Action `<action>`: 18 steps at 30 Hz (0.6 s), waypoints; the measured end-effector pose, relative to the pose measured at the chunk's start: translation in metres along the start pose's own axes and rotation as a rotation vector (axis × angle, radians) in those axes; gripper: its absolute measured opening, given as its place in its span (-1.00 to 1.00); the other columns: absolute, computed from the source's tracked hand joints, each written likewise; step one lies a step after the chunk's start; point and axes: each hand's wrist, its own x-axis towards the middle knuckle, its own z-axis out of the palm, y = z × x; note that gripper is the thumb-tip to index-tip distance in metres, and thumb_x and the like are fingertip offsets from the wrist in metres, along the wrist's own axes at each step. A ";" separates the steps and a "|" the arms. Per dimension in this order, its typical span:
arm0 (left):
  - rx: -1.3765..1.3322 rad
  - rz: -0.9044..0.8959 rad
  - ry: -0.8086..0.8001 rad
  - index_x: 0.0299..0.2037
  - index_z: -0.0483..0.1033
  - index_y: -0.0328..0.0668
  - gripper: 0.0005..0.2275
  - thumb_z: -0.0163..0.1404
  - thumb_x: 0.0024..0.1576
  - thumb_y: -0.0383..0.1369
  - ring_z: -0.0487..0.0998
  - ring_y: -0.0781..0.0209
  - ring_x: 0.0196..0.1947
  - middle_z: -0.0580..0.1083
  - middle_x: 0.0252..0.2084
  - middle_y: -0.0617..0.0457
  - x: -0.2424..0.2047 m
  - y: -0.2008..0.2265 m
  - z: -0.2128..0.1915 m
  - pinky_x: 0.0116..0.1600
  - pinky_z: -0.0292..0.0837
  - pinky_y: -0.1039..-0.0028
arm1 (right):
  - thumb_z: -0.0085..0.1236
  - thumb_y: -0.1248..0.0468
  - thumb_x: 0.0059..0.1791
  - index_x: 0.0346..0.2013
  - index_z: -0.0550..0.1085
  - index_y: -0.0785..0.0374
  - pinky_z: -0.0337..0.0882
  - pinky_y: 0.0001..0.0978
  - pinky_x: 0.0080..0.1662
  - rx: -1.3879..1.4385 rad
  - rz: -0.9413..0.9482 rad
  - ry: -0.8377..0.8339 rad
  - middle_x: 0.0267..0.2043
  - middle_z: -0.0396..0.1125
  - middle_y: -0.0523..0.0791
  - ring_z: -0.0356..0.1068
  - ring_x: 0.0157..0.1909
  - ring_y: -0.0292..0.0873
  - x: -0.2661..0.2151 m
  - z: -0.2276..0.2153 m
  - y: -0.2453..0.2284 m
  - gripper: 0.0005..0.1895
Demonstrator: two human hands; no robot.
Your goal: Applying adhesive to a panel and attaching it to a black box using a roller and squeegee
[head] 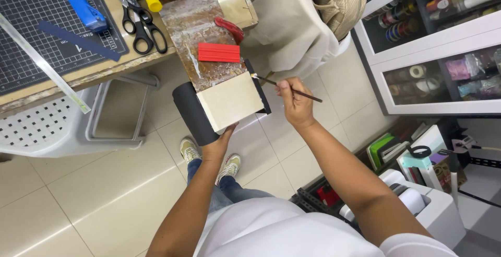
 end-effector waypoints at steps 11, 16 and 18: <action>-0.020 -0.038 0.033 0.34 0.32 -0.33 -0.26 0.41 -0.05 -0.31 0.29 0.02 0.40 0.40 0.31 -0.17 -0.006 -0.041 0.019 0.45 0.20 0.10 | -0.06 0.20 0.21 -0.39 0.48 0.16 0.48 -0.26 -0.33 -0.083 -0.089 -0.026 -0.59 0.44 -0.11 0.47 -0.50 -0.02 0.009 -0.003 -0.003 -0.69; -0.010 -0.043 0.029 0.33 0.33 -0.37 -0.27 0.41 -0.06 -0.35 0.31 -0.05 0.38 0.41 0.29 -0.23 -0.008 -0.031 0.016 0.42 0.23 0.03 | -0.05 0.20 0.20 -0.39 0.46 0.20 0.45 -0.19 -0.39 -0.053 -0.094 -0.030 -0.59 0.43 -0.05 0.46 -0.52 0.08 0.012 0.002 -0.006 -0.69; -0.007 -0.022 0.043 0.32 0.33 -0.38 -0.26 0.42 -0.07 -0.35 0.32 -0.05 0.37 0.41 0.29 -0.23 -0.001 -0.016 0.011 0.40 0.24 0.04 | -0.06 0.20 0.20 -0.39 0.47 0.19 0.46 -0.24 -0.40 -0.025 -0.088 -0.026 -0.58 0.44 -0.06 0.45 -0.53 0.01 0.017 -0.001 -0.006 -0.69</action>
